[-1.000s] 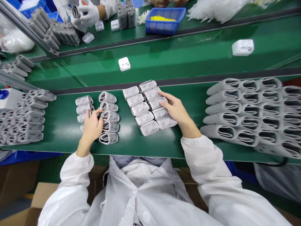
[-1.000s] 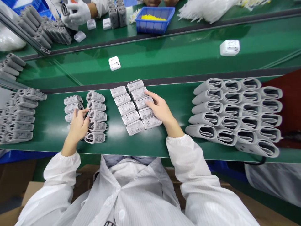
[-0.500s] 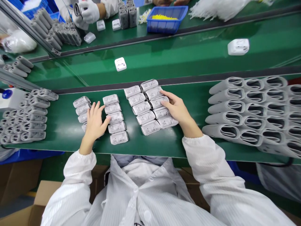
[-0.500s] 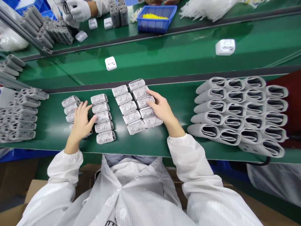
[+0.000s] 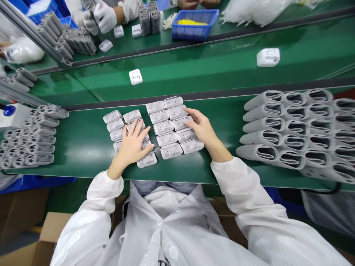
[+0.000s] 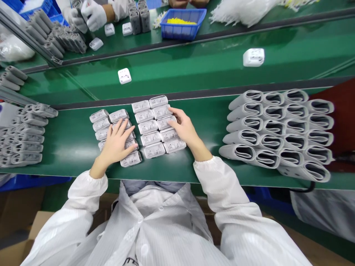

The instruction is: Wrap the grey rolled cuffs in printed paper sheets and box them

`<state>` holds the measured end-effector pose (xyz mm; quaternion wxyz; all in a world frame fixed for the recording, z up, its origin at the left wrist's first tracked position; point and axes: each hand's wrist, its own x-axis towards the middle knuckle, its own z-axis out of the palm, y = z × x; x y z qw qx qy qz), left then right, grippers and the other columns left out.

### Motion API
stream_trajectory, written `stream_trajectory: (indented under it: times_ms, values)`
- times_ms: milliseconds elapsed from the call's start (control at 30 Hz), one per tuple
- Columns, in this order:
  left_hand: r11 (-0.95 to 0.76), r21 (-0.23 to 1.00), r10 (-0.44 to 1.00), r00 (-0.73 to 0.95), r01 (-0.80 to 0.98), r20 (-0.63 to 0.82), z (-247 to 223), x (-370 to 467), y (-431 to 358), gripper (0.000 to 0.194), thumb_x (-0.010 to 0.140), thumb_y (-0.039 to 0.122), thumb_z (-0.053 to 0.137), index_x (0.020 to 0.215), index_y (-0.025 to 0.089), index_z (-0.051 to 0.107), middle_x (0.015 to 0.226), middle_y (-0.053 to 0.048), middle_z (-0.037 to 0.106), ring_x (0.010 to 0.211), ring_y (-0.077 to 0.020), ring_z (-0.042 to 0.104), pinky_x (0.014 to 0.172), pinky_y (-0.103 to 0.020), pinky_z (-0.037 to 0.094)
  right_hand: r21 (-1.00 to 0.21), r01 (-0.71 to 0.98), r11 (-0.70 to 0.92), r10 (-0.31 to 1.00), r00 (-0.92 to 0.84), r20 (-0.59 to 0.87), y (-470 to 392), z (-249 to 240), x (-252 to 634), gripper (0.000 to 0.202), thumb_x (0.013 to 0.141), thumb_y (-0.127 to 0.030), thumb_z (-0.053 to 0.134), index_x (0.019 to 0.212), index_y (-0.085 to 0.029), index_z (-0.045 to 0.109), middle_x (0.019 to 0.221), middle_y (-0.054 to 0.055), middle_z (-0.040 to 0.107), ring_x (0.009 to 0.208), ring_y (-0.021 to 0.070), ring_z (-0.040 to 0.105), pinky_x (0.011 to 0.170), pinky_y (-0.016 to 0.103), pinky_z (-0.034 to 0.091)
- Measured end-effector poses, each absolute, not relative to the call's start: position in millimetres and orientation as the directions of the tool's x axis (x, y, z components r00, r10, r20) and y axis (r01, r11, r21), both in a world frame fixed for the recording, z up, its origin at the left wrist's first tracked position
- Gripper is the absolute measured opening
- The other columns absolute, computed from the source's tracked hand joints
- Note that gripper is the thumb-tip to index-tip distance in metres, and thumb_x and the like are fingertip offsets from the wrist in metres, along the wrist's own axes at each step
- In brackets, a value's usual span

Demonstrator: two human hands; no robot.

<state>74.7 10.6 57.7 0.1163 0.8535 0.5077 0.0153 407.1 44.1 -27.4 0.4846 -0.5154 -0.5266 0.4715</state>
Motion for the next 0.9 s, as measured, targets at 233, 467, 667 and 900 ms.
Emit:
stream_trajectory:
  times_ms: [233,467,667,900]
  values:
    - [-0.4,0.232,0.907,0.419,0.886,-0.036,60.1,88.5,18.5,0.082,0.11,0.07,0.059,0.176,0.021,0.05,0.196,-0.016,0.029,0.186,-0.0494,0.013,0.147,-0.084,0.01,-0.94,0.32,0.114,0.987,0.074,0.145,24.2,-22.6,392.7,0.062,0.094,-0.047,0.069,0.153,-0.027,0.07,0.168,0.014,0.064,0.157,0.0365,0.061,0.135,0.061,0.05]
    - [-0.24,0.118,0.963,0.251,0.964,-0.093,58.8,85.2,17.7,0.087,0.11,0.076,0.054,0.183,0.031,0.044,0.196,-0.017,0.027,0.18,-0.0626,0.019,0.138,-0.094,0.012,-0.832,0.551,0.067,0.983,0.108,0.15,-2.4,-15.6,390.8,0.058,0.096,-0.043,0.061,0.149,-0.023,0.074,0.158,0.018,0.073,0.134,0.0394,0.069,0.105,0.06,0.064]
    - [-0.396,0.118,0.905,0.409,0.911,-0.12,60.7,73.3,33.1,0.089,0.109,0.08,0.052,0.185,0.035,0.037,0.198,-0.011,0.025,0.181,-0.0612,0.018,0.14,-0.091,0.012,-0.704,0.7,0.115,0.968,0.081,0.239,-53.4,0.1,368.9,0.061,0.109,-0.05,0.053,0.151,-0.01,0.073,0.152,0.027,0.075,0.142,0.0444,0.07,0.126,0.072,0.055]
    - [-0.52,0.167,0.83,0.541,0.838,-0.133,59.8,88.1,42.9,0.1,0.105,0.086,0.058,0.187,0.032,0.034,0.197,-0.015,0.026,0.181,-0.0643,0.011,0.14,-0.092,0.007,-0.578,0.788,0.21,0.952,-0.299,-0.062,-149.0,55.1,350.2,0.068,0.114,-0.048,0.056,0.171,-0.011,0.059,0.171,0.029,0.062,0.151,0.0496,0.069,0.119,0.073,0.064]
